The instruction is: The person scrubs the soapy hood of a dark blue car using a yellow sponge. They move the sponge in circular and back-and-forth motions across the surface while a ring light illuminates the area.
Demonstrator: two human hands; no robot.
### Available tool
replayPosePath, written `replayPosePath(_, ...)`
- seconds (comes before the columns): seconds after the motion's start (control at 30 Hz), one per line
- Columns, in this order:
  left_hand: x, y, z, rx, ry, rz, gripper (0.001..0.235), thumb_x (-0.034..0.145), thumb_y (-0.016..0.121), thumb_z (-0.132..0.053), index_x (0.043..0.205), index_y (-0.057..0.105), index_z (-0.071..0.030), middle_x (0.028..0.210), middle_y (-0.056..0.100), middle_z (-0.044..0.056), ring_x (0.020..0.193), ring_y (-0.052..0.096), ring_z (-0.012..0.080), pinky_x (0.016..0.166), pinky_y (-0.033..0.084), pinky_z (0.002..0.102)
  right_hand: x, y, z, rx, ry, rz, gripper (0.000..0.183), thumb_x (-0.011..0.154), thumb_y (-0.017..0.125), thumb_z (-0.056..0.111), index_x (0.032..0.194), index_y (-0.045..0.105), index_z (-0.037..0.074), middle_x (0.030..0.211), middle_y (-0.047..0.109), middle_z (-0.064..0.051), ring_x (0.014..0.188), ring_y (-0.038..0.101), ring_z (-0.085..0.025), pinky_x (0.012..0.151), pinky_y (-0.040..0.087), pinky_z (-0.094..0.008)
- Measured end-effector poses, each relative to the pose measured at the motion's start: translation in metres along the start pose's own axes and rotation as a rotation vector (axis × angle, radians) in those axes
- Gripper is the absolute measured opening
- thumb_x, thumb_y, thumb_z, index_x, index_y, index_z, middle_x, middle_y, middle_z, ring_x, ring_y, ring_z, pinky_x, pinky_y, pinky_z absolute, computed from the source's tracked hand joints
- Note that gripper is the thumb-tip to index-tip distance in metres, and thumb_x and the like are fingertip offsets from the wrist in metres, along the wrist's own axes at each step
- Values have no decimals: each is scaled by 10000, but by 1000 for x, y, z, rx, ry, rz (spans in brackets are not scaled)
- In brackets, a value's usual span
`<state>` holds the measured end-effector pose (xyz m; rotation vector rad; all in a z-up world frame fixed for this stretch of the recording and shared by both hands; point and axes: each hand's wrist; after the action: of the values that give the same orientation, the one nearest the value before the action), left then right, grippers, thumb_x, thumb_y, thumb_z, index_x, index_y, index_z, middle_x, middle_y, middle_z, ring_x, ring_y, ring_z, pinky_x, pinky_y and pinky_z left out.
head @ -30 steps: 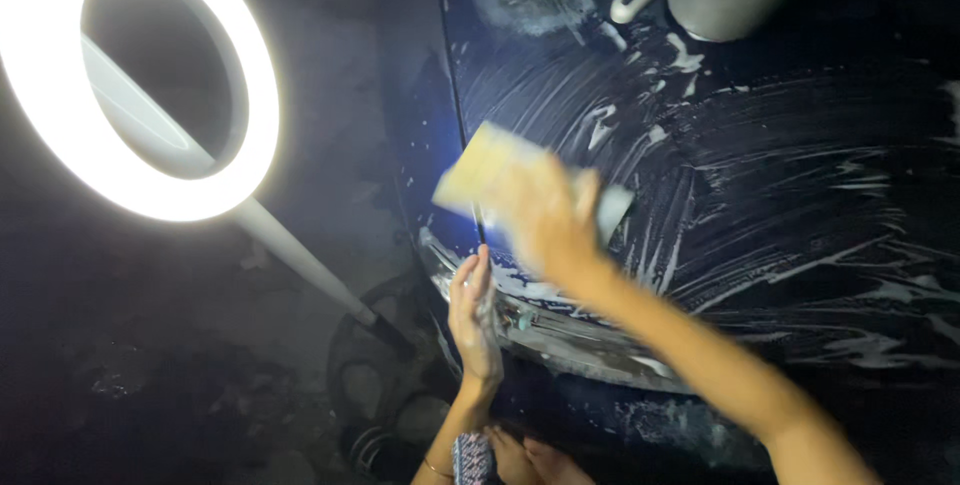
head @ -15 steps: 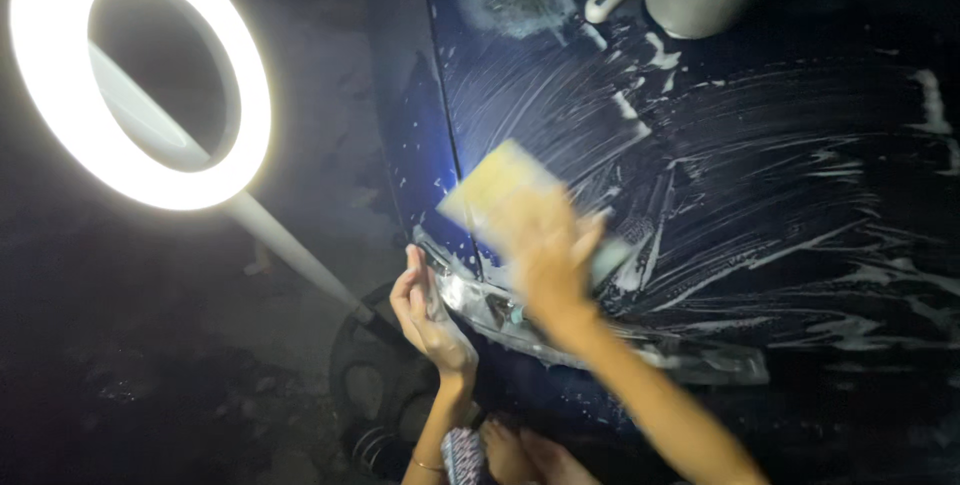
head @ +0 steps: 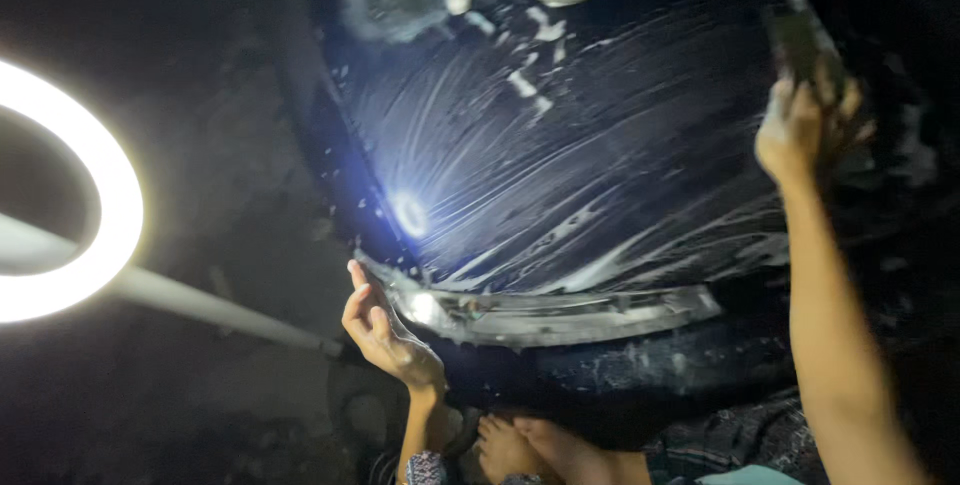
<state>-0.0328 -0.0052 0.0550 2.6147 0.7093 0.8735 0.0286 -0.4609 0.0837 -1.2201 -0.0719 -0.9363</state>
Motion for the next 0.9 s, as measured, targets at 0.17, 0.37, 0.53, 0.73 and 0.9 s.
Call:
replayPosePath(0.17,-15,43,-4,50,-48,160,208,1064,424,-170,1185,509,-23,1511,428,357,1478,413,389,1230,362,438,-20,31,15,39,13,-79,521,997,621,165,1471,494,-11,1517,406,-324,1408,245,-525,1009,-1,-829)
replayPosePath(0.37,-32,87,9,53,-136,426,267,1072,462,-227,1279,492,-60,1619,325,262,1558,274,339,1265,268,426,-179,-1,86,61,-622,72,634,846,681,289,1452,547,422,1592,450,88,1465,412,-231,1060,280,-611)
replayPosePath(0.53,-36,74,19,141,-41,476,246,1061,481,-119,1290,486,-31,1606,338,280,1546,297,381,1282,284,462,-79,-46,31,1056,-222,112,320,948,544,29,1239,621,-83,1149,653,-265,1053,640,-408,979,534,-455)
replayPosePath(0.73,-44,69,25,138,-55,461,252,1062,492,-143,1293,488,-45,1595,366,274,1548,311,353,1276,283,450,14,46,-207,-315,-382,-301,271,1171,473,113,1253,675,-49,1177,674,-281,1180,590,-465,1171,325,-539)
replayPosePath(0.9,-53,86,28,246,25,568,285,1072,461,-169,1305,500,-10,1591,375,283,1528,349,366,1234,340,414,-23,94,-194,321,-194,-177,565,1056,461,-1,1591,283,-31,967,541,-87,958,562,-245,1094,390,-353)
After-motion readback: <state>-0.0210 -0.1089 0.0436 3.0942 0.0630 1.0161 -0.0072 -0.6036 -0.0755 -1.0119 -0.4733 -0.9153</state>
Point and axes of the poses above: each hand's wrist, its own x-axis towards the middle knuckle, its own y-axis out of the palm, z = x × y
